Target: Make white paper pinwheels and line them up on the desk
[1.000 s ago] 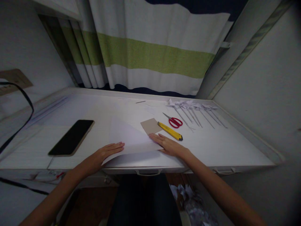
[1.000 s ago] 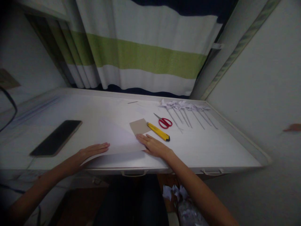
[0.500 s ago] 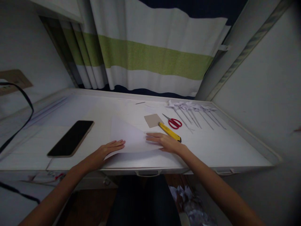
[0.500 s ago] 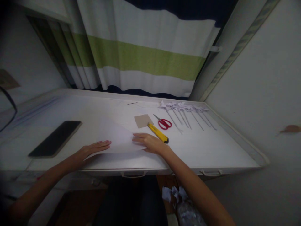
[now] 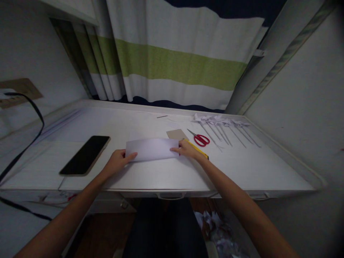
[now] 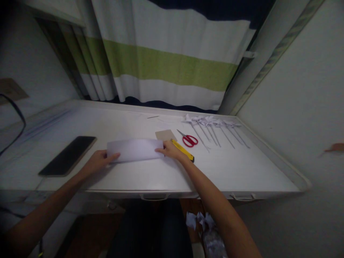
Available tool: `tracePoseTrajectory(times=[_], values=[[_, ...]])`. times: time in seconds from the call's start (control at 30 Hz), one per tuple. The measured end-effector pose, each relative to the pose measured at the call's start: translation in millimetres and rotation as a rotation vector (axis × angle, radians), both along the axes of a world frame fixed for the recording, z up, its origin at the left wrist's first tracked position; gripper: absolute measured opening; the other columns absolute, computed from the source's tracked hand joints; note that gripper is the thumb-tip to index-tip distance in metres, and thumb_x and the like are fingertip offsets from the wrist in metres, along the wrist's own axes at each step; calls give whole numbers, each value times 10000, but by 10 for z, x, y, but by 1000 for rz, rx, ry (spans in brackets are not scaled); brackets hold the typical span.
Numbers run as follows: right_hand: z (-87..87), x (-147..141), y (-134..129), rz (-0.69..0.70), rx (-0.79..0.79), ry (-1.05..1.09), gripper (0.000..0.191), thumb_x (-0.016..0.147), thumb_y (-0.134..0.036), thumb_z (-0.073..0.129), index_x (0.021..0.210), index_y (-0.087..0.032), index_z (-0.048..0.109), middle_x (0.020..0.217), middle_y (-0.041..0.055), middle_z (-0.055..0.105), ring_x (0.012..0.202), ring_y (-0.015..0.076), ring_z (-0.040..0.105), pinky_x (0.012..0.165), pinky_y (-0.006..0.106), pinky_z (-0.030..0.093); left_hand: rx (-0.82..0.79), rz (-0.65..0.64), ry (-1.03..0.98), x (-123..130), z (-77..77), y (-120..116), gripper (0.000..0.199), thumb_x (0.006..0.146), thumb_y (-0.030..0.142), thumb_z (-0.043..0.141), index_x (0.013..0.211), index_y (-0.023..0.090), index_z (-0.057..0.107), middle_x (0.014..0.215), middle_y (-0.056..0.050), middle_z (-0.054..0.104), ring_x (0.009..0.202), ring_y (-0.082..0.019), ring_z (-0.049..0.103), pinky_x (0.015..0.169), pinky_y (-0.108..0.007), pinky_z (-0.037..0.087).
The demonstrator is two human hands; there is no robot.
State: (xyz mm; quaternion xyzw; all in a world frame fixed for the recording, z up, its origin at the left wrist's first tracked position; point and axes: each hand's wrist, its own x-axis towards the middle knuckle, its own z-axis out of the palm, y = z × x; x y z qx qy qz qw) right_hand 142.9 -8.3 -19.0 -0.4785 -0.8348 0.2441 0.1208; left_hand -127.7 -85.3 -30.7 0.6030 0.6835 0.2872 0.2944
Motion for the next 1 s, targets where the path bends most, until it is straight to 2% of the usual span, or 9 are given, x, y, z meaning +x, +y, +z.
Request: tracePoseTrajectory(times=[0.2,0.37,0.53,0.6,0.7,0.8,0.9,1.0], values=[[-80,-22,178,73,-79,12,259,725,-340,510,592,-118,523,452,-19,482,401,69,419,428,190,302,32,13,199,-27,-33,47,362,666,477,413,543,149,502,483,-1,485,504,-152,471,471,-235,301],[-116,-60,296,140,-128,25,242,700,-326,543,565,-126,524,430,-25,495,396,75,446,441,191,328,100,14,346,-28,-21,10,306,690,427,393,546,167,466,518,2,474,531,-145,460,497,-233,285],[-96,-125,292,81,-97,45,231,654,-324,591,549,-127,531,439,-24,503,413,89,454,458,207,336,153,9,438,-20,-5,-23,275,685,397,408,517,180,401,500,11,446,501,-132,435,486,-229,270],[-92,-127,268,-7,-34,80,205,657,-326,589,623,-127,555,553,1,558,513,108,495,517,218,361,134,19,433,-20,-11,-50,284,680,404,412,505,181,400,494,10,454,498,-132,441,479,-227,275],[-111,-80,185,-205,71,161,281,758,-353,467,907,-122,529,823,74,587,708,143,527,631,256,387,95,78,422,8,-25,-112,299,679,409,408,491,177,421,501,-3,491,503,-139,467,471,-227,296],[-155,-35,21,-329,55,218,429,833,-405,280,1047,-72,444,863,142,575,673,156,550,613,290,415,61,115,381,122,-37,-182,296,677,396,407,499,166,463,538,-31,548,519,-156,504,468,-236,328],[-181,-100,-202,-279,-56,268,508,827,-461,247,1089,-65,428,846,134,592,612,143,572,584,278,447,20,125,265,363,-53,-235,288,682,369,416,525,146,508,577,-61,593,546,-180,543,478,-254,373],[-140,-267,-412,-147,-205,412,618,774,-493,364,1233,-88,279,1080,157,513,859,172,562,743,298,445,-22,80,-8,713,-87,-245,276,708,331,420,598,116,552,603,-85,622,572,-197,582,501,-271,430]])
